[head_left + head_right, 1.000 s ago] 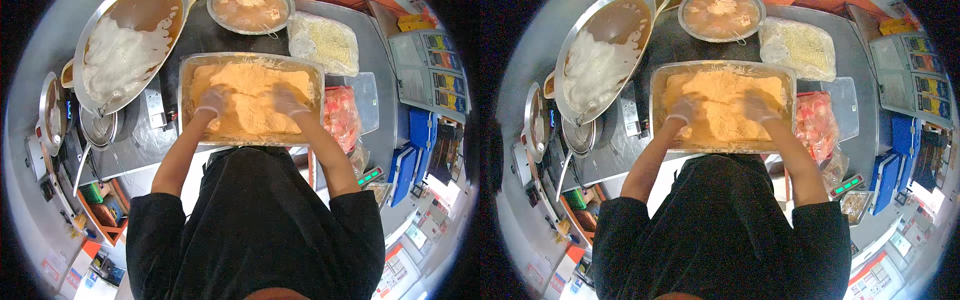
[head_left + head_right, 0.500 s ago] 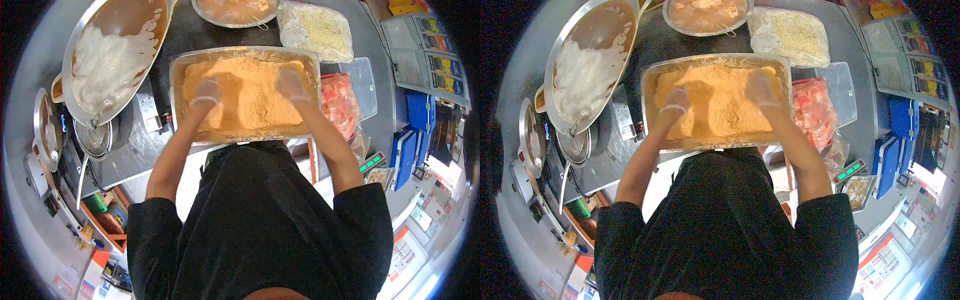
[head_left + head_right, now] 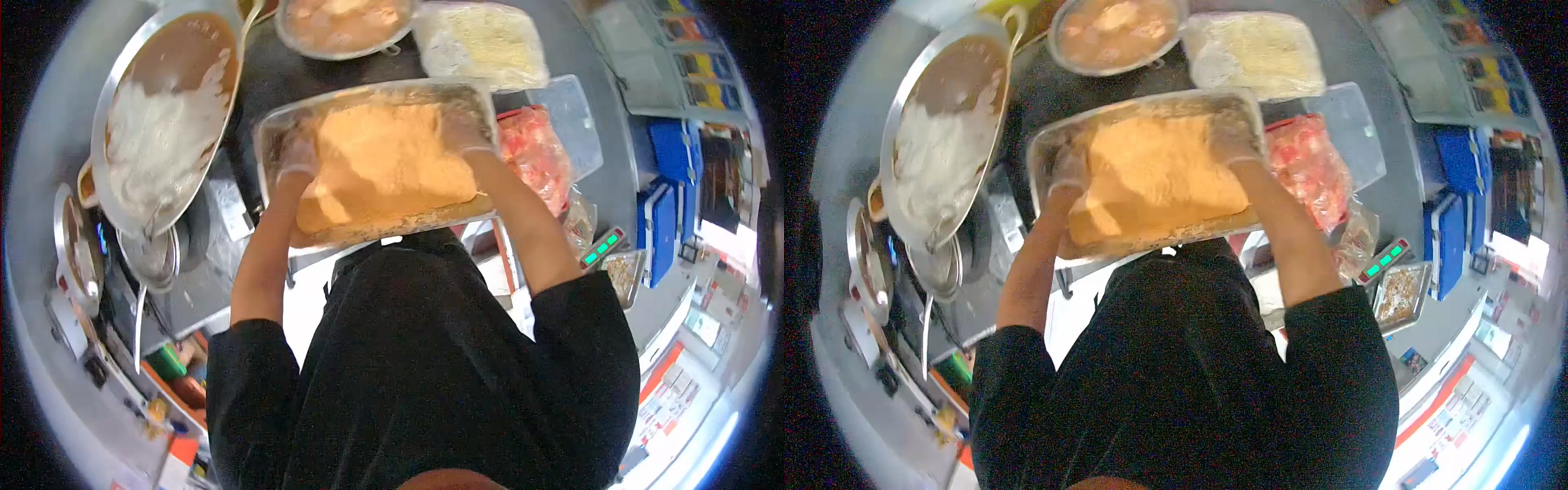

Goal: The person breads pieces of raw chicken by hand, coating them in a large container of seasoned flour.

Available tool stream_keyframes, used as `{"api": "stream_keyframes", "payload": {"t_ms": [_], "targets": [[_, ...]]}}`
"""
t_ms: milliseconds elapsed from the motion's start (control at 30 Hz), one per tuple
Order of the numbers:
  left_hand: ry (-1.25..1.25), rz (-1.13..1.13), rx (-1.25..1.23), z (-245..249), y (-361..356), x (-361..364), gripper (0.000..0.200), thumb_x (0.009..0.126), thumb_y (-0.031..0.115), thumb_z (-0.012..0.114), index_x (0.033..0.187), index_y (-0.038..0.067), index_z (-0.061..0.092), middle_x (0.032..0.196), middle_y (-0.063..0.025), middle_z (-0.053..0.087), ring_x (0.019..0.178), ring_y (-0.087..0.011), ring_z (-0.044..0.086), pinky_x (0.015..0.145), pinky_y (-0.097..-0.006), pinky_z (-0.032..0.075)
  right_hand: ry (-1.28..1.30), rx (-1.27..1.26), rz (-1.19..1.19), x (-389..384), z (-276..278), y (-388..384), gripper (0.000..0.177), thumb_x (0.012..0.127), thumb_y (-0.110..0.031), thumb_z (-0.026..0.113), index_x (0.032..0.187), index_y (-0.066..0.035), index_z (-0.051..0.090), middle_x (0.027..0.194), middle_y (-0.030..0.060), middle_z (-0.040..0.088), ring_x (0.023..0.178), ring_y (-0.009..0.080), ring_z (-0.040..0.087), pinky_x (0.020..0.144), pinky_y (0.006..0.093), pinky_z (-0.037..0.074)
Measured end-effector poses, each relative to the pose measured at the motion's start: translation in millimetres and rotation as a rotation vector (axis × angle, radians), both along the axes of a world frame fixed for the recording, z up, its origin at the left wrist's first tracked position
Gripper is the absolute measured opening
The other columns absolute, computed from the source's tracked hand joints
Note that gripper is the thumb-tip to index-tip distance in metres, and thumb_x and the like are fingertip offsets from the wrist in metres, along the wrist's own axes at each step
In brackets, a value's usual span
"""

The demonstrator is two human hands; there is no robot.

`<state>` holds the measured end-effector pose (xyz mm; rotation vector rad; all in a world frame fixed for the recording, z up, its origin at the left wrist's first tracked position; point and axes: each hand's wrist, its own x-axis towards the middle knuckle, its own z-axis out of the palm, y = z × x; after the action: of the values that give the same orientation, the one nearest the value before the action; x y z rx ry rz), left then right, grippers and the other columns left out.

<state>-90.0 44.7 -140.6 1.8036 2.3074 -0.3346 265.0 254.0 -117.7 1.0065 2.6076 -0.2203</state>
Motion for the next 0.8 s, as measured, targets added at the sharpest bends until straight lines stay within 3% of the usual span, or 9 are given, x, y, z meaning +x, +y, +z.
{"api": "stream_keyframes", "payload": {"t_ms": [233,300,333,367,467,667,700,733,800], "targets": [[-0.042,-0.414,-0.219,40,-123,49,0.037,0.095,0.030,0.052,0.120,0.012,0.071,0.122,-0.0158,0.069,0.112,-0.0301,0.066,0.100,-0.0429,0.048,0.168,-0.065,-0.123,56,-63,-101,0.050,0.089,-0.019,0.053,0.134,0.004,0.055,0.130,0.0237,0.060,0.117,0.0349,0.060,0.102,0.0514,0.043],[-0.204,-0.391,-0.311,47,-121,61,0.029,0.091,0.028,0.054,0.095,0.011,0.077,0.103,-0.0188,0.073,0.097,-0.0307,0.070,0.092,-0.0460,0.052,0.191,-0.129,-0.158,54,-74,-120,0.050,0.089,-0.020,0.054,0.133,0.003,0.056,0.130,0.0233,0.060,0.117,0.0350,0.060,0.102,0.0514,0.044],[-0.230,-0.474,-0.253,19,-131,53,0.030,0.089,0.030,0.056,0.093,0.008,0.076,0.102,-0.0222,0.071,0.097,-0.0372,0.068,0.090,-0.0459,0.053,0.219,-0.175,-0.176,47,-74,-126,0.050,0.089,-0.020,0.055,0.133,0.003,0.056,0.129,0.0231,0.061,0.116,0.0350,0.060,0.102,0.0513,0.044],[-0.258,-0.482,-0.279,12,-129,55,0.030,0.091,0.030,0.055,0.097,0.007,0.074,0.101,-0.0198,0.070,0.096,-0.0351,0.067,0.089,-0.0456,0.053,0.257,-0.228,-0.201,37,-71,-133,0.050,0.088,-0.020,0.055,0.133,0.003,0.056,0.129,0.0228,0.061,0.116,0.0351,0.060,0.102,0.0513,0.044],[-0.441,-0.364,-0.467,11,-89,80,0.032,0.098,0.030,0.050,0.108,0.005,0.068,0.098,-0.0128,0.067,0.092,-0.0287,0.065,0.085,-0.0447,0.053,0.433,-0.414,-0.282,-5,-51,-151,0.051,0.088,-0.021,0.057,0.132,0.003,0.056,0.128,0.0222,0.061,0.115,0.0352,0.060,0.101,0.0513,0.044],[-0.810,-0.124,-0.139,-22,-67,91,0.038,0.097,0.034,0.053,0.109,0.002,0.070,0.097,-0.0168,0.071,0.088,-0.0308,0.065,0.080,-0.0445,0.051,0.782,-0.624,-0.339,-54,18,-148,0.051,0.087,-0.022,0.060,0.131,0.003,0.057,0.127,0.0209,0.061,0.113,0.0355,0.061,0.100,0.0512,0.045],[-0.800,-0.108,-0.085,-11,-65,90,0.039,0.097,0.035,0.054,0.108,0.002,0.071,0.097,-0.0178,0.071,0.088,-0.0317,0.066,0.079,-0.0448,0.051,0.817,-0.618,-0.335,-49,21,-145,0.051,0.087,-0.022,0.060,0.131,0.003,0.057,0.127,0.0207,0.061,0.113,0.0356,0.061,0.100,0.0512,0.045],[-0.707,-0.123,-0.035,45,-65,92,0.039,0.096,0.035,0.053,0.107,0.002,0.071,0.097,-0.0192,0.072,0.087,-0.0331,0.066,0.079,-0.0455,0.050,0.819,-0.573,-0.325,-39,24,-139,0.051,0.087,-0.023,0.061,0.131,0.003,0.057,0.127,0.0204,0.061,0.112,0.0356,0.061,0.100,0.0511,0.045],[-0.727,0.104,-0.022,59,-69,85,0.039,0.095,0.035,0.054,0.107,0.002,0.072,0.099,-0.0211,0.072,0.089,-0.0357,0.068,0.080,-0.0467,0.051,0.706,-0.403,-0.284,-10,17,-126,0.051,0.086,-0.023,0.062,0.130,0.002,0.058,0.126,0.0200,0.062,0.112,0.0357,0.061,0.099,0.0511,0.045]]}}
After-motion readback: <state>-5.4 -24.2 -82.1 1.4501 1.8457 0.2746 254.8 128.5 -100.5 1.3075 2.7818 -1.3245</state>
